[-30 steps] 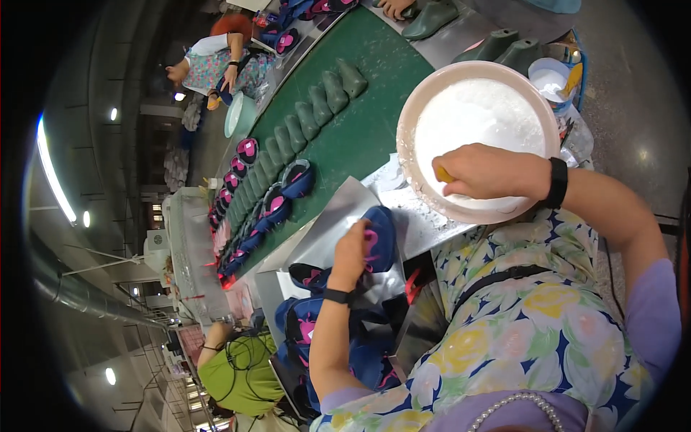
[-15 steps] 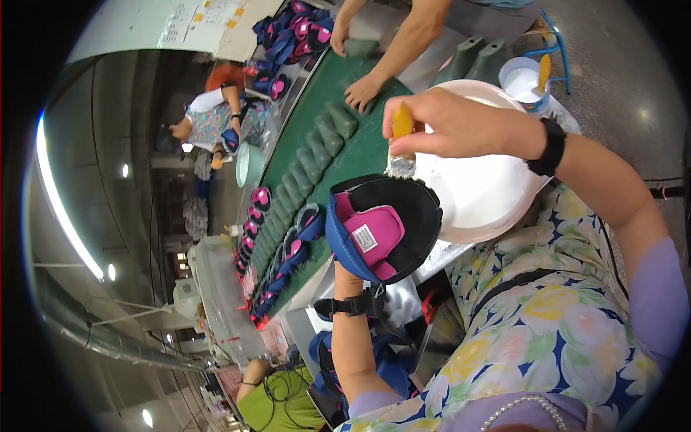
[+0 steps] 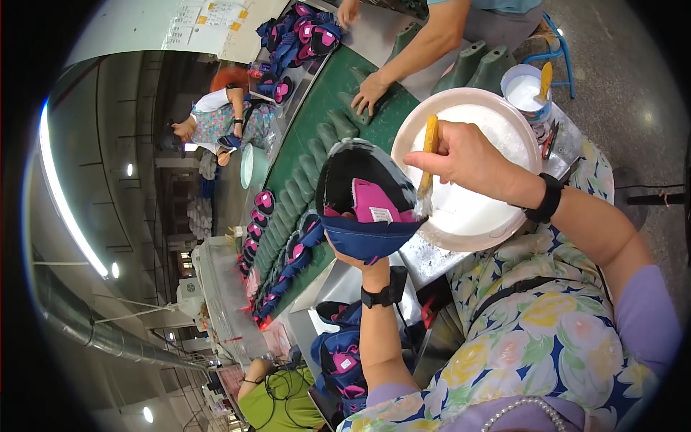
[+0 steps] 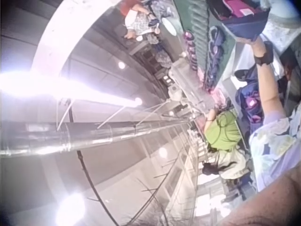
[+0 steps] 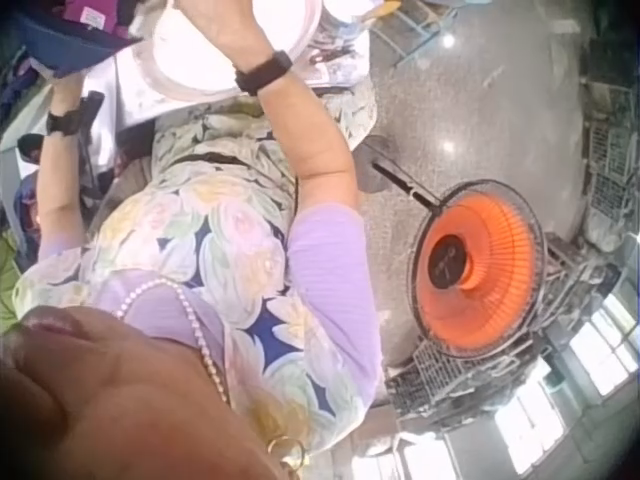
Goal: Applying glue to the edges of shoe uppers using a brush at a factory workstation.
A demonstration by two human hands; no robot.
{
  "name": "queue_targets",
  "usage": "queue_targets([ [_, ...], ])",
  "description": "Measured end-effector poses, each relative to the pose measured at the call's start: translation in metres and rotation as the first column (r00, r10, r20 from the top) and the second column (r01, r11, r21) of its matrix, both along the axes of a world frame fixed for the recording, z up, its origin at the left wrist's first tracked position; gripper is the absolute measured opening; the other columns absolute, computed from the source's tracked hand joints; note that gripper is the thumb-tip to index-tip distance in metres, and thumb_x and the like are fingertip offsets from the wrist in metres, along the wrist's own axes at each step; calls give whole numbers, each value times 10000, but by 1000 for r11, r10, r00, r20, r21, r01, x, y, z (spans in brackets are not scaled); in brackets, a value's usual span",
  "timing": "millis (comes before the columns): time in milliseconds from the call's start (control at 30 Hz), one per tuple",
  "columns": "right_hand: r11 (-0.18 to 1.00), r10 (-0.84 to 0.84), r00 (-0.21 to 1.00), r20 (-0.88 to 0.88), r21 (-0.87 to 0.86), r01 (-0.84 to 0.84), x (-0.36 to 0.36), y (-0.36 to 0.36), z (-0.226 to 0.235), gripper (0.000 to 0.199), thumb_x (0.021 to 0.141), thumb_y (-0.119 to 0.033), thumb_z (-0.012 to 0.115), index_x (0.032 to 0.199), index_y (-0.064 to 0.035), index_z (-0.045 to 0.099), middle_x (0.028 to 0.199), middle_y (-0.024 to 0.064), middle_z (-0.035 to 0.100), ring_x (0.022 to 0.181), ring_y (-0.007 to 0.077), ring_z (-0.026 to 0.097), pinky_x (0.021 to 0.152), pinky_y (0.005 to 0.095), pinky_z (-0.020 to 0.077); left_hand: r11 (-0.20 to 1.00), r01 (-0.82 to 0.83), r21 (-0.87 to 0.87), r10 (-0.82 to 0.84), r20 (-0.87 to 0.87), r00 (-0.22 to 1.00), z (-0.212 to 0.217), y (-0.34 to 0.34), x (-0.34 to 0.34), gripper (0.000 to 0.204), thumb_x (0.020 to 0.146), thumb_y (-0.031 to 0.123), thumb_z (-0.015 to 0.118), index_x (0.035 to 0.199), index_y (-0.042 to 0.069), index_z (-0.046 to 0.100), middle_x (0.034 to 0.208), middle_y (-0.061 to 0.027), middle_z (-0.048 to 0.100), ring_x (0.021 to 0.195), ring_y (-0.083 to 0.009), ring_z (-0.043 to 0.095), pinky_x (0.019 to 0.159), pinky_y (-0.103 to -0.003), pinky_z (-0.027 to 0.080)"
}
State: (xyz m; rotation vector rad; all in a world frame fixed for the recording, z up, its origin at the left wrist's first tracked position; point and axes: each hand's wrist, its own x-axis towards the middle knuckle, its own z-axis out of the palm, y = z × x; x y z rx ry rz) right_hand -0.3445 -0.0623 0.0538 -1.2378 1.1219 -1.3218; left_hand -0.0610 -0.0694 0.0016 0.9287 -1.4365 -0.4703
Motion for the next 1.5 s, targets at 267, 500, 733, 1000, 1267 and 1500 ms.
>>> queue_targets([
  [267, 992, 94, 971, 220, -101, -73, -15, 7, 5, 245, 913, -189, 726, 989, 13, 610, 809, 62, 679, 674, 95, 644, 607, 224, 512, 963, 43, 266, -95, 184, 978, 36, -13, 25, 452, 875, 137, 718, 1278, -5, 573, 1242, -139, 638, 1103, -212, 630, 925, -360, 513],
  [500, 844, 54, 992, -111, -525, -105, -20, 15, -6, 180, 913, -169, 708, 1011, -50, 616, 882, 84, 680, 811, 217, 687, 719, 306, 525, 302, 772, 559, -193, -757, 624, -12, 28, 30, 496, 959, 276, 623, 1395, 67, 507, 1305, -94, 607, 1156, -228, 611, 1006, -385, 504],
  [733, 456, 128, 962, -241, -847, -273, 21, 8, 10, 181, 905, -190, 679, 988, -56, 590, 958, 77, 656, 885, 276, 662, 778, 373, 544, 223, 785, 578, -153, -775, 614, -51, 65, -2, 485, 963, 260, 618, 1393, 70, 501, 1306, -93, 601, 1162, -228, 606, 1006, -383, 503],
  [1000, 794, 192, 872, -451, -451, -408, -6, -5, -2, 222, 916, -237, 681, 920, -33, 592, 802, 159, 656, 721, 338, 665, 683, 398, 520, 330, 701, 632, -176, -689, 703, -41, 61, 2, 472, 967, 243, 612, 1392, 75, 494, 1307, -92, 595, 1169, -228, 600, 1006, -381, 502],
  [1267, 853, 266, 909, -322, -361, -377, -26, 5, 20, 190, 924, -207, 666, 959, -34, 599, 817, 128, 663, 752, 289, 661, 707, 356, 500, 512, 565, 647, -213, -541, 814, -17, 60, 8, 460, 971, 225, 606, 1391, 79, 487, 1308, -91, 588, 1176, -228, 595, 1006, -379, 501],
  [1500, 811, 271, 874, -402, -393, -433, -26, 19, 5, 208, 917, -208, 672, 981, -40, 568, 832, 146, 654, 815, 351, 658, 725, 409, 494, 632, 463, 621, -223, -426, 877, -5, 56, 7, 450, 975, 210, 601, 1389, 82, 481, 1310, -91, 582, 1182, -228, 590, 1006, -377, 500],
])
